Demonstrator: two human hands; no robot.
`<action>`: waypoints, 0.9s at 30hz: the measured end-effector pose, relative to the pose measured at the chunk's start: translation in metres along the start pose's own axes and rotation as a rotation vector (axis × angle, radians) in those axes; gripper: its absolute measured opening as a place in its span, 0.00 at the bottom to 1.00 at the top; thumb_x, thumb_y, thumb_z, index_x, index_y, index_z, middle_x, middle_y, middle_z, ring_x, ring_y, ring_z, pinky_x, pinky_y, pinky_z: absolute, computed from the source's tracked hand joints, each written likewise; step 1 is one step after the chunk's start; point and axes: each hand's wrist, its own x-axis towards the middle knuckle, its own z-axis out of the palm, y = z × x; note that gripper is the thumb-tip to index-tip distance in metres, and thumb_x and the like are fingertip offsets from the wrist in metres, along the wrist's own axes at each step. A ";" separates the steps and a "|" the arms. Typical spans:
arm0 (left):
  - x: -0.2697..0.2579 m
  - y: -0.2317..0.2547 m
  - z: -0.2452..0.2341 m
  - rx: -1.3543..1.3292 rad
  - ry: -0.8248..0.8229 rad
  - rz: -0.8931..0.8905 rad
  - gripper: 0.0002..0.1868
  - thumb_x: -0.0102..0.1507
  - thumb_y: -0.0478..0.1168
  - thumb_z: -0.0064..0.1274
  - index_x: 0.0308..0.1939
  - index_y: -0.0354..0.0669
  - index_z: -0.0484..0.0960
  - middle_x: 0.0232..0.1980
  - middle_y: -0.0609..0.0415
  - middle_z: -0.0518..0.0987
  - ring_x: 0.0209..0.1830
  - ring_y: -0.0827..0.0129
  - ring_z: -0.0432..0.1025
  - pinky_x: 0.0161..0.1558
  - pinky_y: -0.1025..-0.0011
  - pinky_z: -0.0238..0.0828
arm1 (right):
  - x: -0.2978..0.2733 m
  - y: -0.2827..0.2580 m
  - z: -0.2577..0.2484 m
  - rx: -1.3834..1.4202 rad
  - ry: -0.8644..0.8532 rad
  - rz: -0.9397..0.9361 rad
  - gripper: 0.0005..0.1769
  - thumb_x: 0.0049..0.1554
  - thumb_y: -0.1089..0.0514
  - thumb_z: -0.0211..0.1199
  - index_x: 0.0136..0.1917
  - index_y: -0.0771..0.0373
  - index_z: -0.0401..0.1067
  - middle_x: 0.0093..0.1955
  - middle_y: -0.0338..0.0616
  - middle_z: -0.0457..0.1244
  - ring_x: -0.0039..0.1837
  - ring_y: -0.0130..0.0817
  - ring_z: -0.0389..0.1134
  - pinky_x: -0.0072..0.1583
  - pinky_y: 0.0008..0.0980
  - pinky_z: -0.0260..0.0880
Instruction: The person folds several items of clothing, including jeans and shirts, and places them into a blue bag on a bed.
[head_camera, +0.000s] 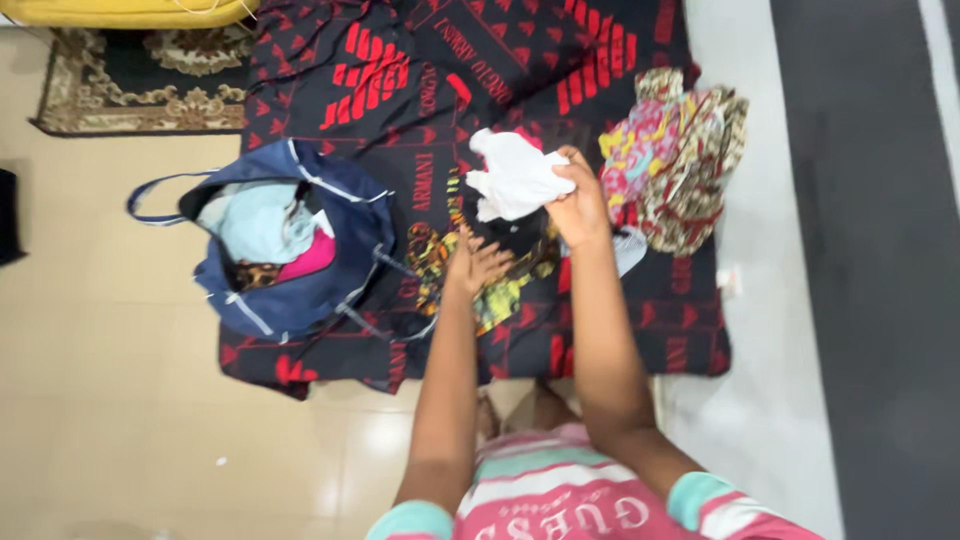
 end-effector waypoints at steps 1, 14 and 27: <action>-0.003 0.004 0.004 -0.213 -0.044 -0.110 0.41 0.66 0.70 0.39 0.69 0.44 0.56 0.61 0.35 0.71 0.62 0.37 0.69 0.58 0.39 0.66 | -0.020 -0.001 0.017 -0.002 -0.030 0.010 0.12 0.60 0.70 0.59 0.57 0.62 0.70 0.47 0.41 0.64 0.43 0.26 0.63 0.48 0.27 0.66; -0.075 0.092 0.073 -0.128 -0.630 0.548 0.19 0.68 0.38 0.55 0.61 0.35 0.75 0.58 0.49 0.79 0.59 0.58 0.74 0.63 0.58 0.70 | -0.076 -0.088 -0.061 -1.744 0.303 0.539 0.18 0.61 0.52 0.66 0.56 0.68 0.77 0.41 0.46 0.67 0.40 0.39 0.67 0.44 0.38 0.68; -0.166 0.057 0.174 2.063 0.015 1.110 0.13 0.63 0.35 0.49 0.48 0.41 0.85 0.52 0.40 0.83 0.54 0.49 0.78 0.56 0.50 0.71 | -0.053 -0.067 0.138 -1.929 -0.694 -0.412 0.50 0.35 0.69 0.74 0.72 0.58 0.69 0.71 0.54 0.63 0.70 0.48 0.62 0.69 0.39 0.62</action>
